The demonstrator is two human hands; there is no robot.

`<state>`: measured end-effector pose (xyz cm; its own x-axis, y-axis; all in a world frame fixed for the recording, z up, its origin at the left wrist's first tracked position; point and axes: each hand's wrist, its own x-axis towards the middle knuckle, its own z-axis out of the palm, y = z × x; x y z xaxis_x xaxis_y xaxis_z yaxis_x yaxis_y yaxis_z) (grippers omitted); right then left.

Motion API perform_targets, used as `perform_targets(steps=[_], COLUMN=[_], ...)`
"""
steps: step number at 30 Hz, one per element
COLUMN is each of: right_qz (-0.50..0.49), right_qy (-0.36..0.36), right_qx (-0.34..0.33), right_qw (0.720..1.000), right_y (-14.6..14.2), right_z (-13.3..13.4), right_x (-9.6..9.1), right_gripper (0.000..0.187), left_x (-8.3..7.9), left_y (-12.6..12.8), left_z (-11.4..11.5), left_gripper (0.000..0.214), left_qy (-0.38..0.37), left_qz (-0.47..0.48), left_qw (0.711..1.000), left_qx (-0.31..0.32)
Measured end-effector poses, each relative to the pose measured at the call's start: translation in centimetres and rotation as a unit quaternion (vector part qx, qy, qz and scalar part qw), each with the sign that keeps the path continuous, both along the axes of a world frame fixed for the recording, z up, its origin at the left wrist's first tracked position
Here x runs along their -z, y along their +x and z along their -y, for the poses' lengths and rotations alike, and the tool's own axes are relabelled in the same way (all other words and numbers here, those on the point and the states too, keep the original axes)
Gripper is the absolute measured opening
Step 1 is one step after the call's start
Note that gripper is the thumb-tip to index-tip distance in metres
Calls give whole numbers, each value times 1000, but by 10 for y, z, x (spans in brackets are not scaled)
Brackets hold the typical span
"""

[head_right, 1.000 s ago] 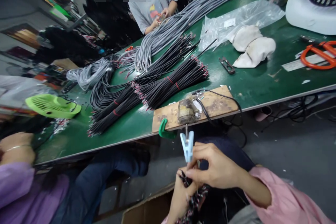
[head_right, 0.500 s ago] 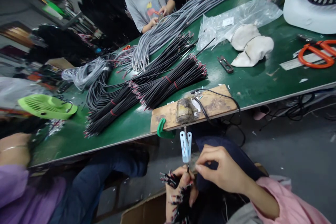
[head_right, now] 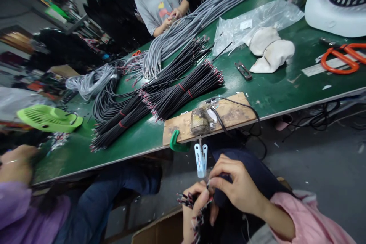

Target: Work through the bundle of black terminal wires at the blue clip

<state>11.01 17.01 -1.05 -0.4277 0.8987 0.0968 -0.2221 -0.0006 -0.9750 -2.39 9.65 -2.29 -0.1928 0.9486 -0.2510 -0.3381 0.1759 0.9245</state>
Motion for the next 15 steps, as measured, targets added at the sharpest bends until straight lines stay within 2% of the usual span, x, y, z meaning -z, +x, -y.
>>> perform_targets(steps=[1,3,5,7,10,12,15], right_qz=[-40,-113,-142,-115,-42,-29,-74], right_qy=[-56,-173,-245,-235,-130,-97,-134], right_qx=[-30,-94,-107,-58,0,-16,-66], right_qw=[997,974,953,963,991,995,986], right_y=[-2,-7,-10,-11,-11,-14,-20], right_z=[1,2,-3,-14,-38,-49,-55], right_x=[4,10,11,3,-19,-30,-34], right_gripper=[24,29,33,35,47,54,52], left_x=[-2,-8,-16,-24,-35,-41,-46], left_y=[0,-2,-6,-9,-12,-12,-9], left_z=[-1,-4,-7,-11,-15,-18,-23], left_gripper=[27,22,17,9,5,3,11], left_qy=[18,59,102,142,180,182,167], left_qz=[6,-16,-91,-163,-229,-250,-256], left_qw=[1000,997,990,976,957,951,949], left_qx=[15,38,20,4,-2,-30,-78])
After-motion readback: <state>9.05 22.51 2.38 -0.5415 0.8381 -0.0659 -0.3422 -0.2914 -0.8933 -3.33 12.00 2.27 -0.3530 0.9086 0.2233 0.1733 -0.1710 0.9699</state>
